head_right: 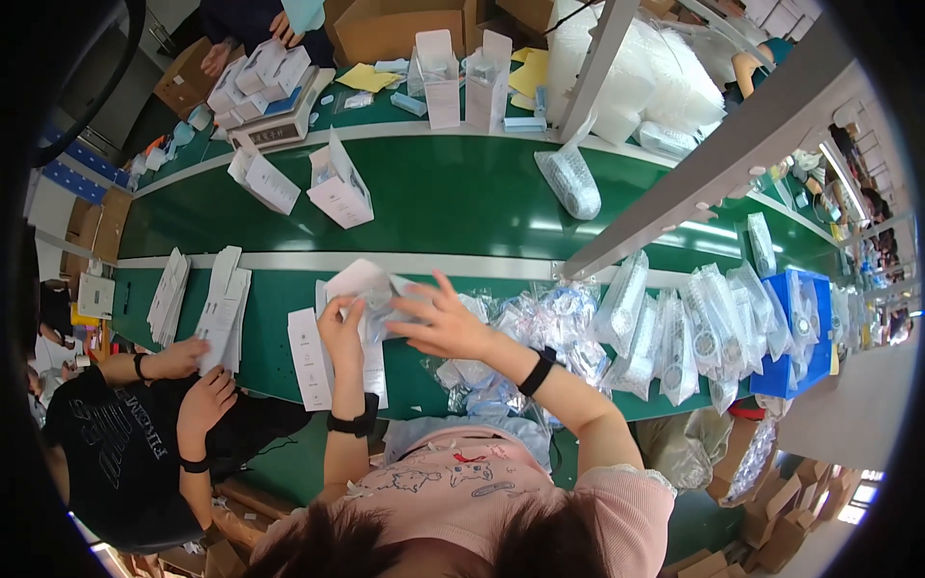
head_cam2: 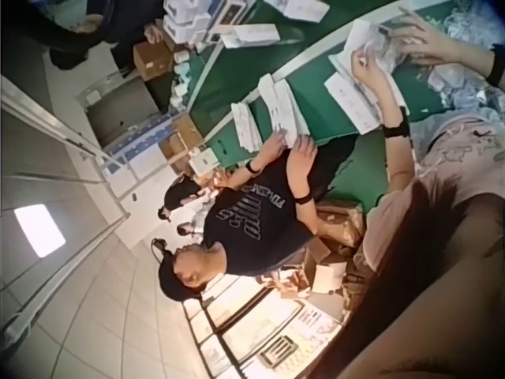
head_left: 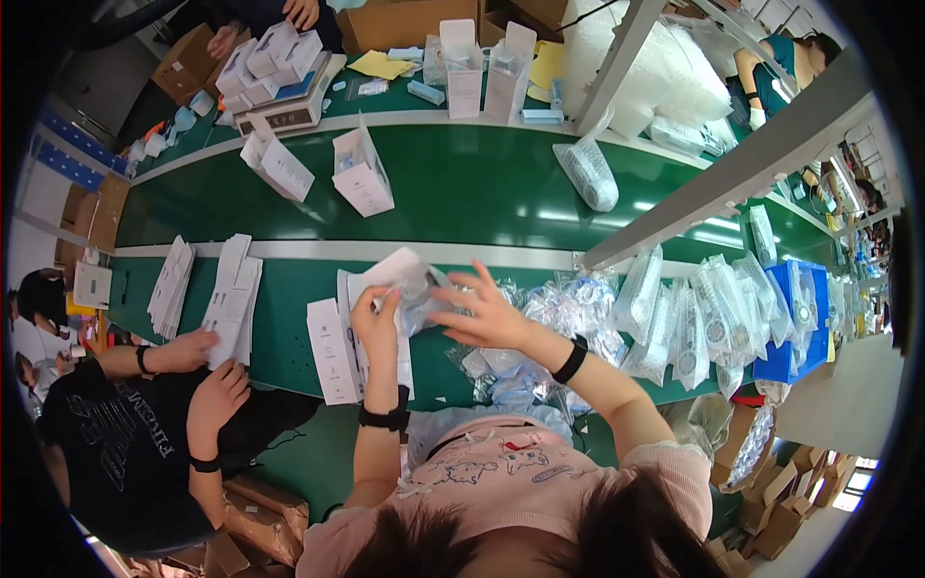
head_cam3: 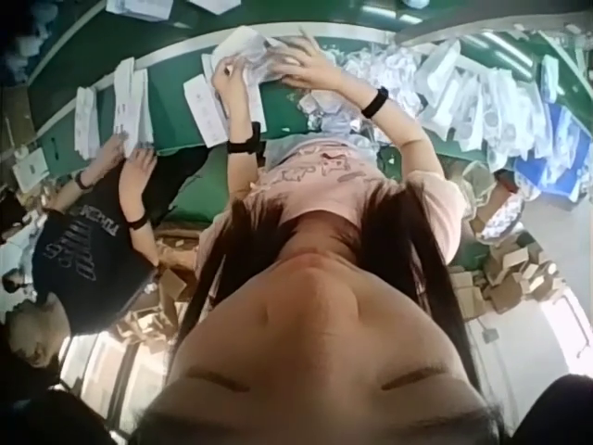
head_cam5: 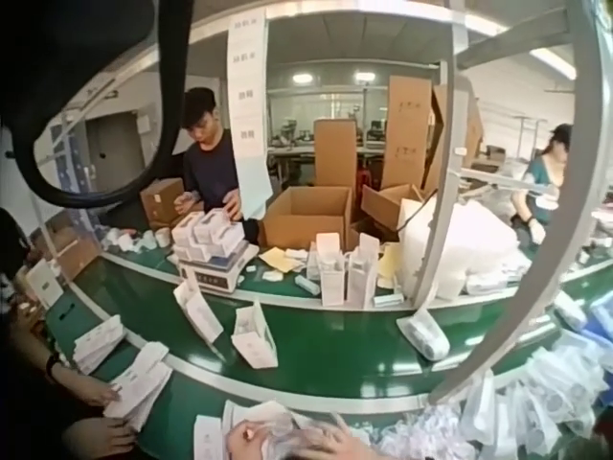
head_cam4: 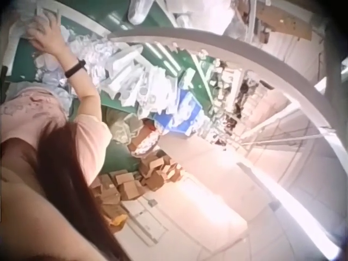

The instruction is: The person packs items by hand, placing a bubble-wrapped device and a small plastic-wrapped component into a box before setting it on the conveyor. This process is repeated several times before the person gathers the remaining plastic-wrapped components on the table.

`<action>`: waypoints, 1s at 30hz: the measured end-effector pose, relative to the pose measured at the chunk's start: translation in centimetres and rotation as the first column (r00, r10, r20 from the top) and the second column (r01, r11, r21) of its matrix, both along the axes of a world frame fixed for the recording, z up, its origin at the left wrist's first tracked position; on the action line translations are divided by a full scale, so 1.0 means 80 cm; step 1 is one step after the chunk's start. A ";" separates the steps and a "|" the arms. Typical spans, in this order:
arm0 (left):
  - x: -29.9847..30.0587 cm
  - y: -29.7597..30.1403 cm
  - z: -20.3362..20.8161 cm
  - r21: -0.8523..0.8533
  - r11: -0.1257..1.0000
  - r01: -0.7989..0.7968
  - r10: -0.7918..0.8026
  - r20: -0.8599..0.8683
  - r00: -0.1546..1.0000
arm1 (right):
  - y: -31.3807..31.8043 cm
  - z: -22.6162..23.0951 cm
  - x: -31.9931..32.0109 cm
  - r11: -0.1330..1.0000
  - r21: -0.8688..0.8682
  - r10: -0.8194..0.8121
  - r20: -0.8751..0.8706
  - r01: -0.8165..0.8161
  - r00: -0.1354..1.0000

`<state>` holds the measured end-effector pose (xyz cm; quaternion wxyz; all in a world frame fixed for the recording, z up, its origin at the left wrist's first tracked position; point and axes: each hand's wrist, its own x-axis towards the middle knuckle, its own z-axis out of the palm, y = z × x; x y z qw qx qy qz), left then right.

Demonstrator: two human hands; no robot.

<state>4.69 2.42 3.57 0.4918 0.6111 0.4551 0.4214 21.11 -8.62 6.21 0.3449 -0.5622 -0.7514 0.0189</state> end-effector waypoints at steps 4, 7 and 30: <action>0.016 -0.011 0.005 -0.103 0.991 0.083 -0.064 0.170 0.983 | 0.014 -0.039 0.019 0.993 -0.091 0.032 -0.394 -0.074 0.918; 0.024 -0.017 0.035 -0.153 0.986 0.068 0.000 0.410 0.912 | 0.037 -0.045 0.045 0.969 -0.214 -0.014 -0.547 -0.124 0.837; -0.012 -0.023 -0.074 -0.079 0.920 0.383 -0.356 -0.573 0.738 | 0.123 -0.129 0.354 0.188 -0.684 -0.790 0.321 0.705 0.522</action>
